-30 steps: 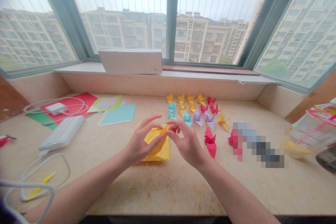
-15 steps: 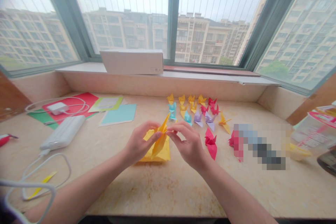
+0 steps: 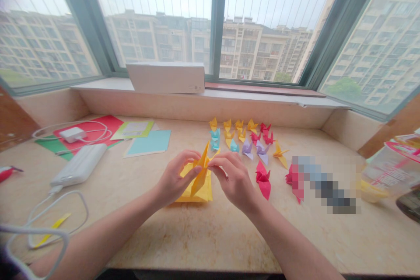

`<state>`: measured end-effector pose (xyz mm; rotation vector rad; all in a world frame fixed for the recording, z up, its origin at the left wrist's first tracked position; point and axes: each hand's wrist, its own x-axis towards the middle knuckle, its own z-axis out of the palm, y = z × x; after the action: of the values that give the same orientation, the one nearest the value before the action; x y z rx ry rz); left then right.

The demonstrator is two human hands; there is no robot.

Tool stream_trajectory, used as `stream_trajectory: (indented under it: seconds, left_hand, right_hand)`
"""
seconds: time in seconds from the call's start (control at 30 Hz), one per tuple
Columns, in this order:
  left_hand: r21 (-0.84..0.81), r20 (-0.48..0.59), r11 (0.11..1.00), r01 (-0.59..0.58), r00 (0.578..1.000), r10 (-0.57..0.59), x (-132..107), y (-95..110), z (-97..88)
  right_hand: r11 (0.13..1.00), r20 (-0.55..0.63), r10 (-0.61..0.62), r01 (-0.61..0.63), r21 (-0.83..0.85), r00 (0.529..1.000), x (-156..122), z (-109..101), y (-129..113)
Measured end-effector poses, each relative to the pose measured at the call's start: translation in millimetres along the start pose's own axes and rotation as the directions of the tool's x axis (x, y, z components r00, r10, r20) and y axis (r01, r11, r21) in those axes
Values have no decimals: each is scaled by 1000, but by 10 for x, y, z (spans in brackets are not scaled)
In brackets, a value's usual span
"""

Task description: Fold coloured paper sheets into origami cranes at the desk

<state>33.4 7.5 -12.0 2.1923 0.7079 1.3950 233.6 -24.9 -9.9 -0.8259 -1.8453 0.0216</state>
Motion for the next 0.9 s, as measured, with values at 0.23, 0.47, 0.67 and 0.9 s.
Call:
stream_trajectory:
  seconds: [0.23, 0.47, 0.67, 0.9]
  left_hand:
    - [124, 53, 971, -203, 979, 197, -35, -78, -14]
    - [168, 27, 961, -219, 976, 218, -35, -56, -34]
    - [202, -7, 953, -225, 973, 231, -26, -26, -44]
    - [188, -20, 948, -256, 964, 265, -39, -27, -79]
  right_hand:
    - [997, 79, 72, -72, 3, 994, 33, 17, -35]
    - [968, 65, 232, -237, 84, 971, 47, 59, -126]
    - [979, -17, 199, -197, 59, 980, 42, 89, -141]
    - [998, 41, -68, 68, 8, 997, -29, 7, -68]
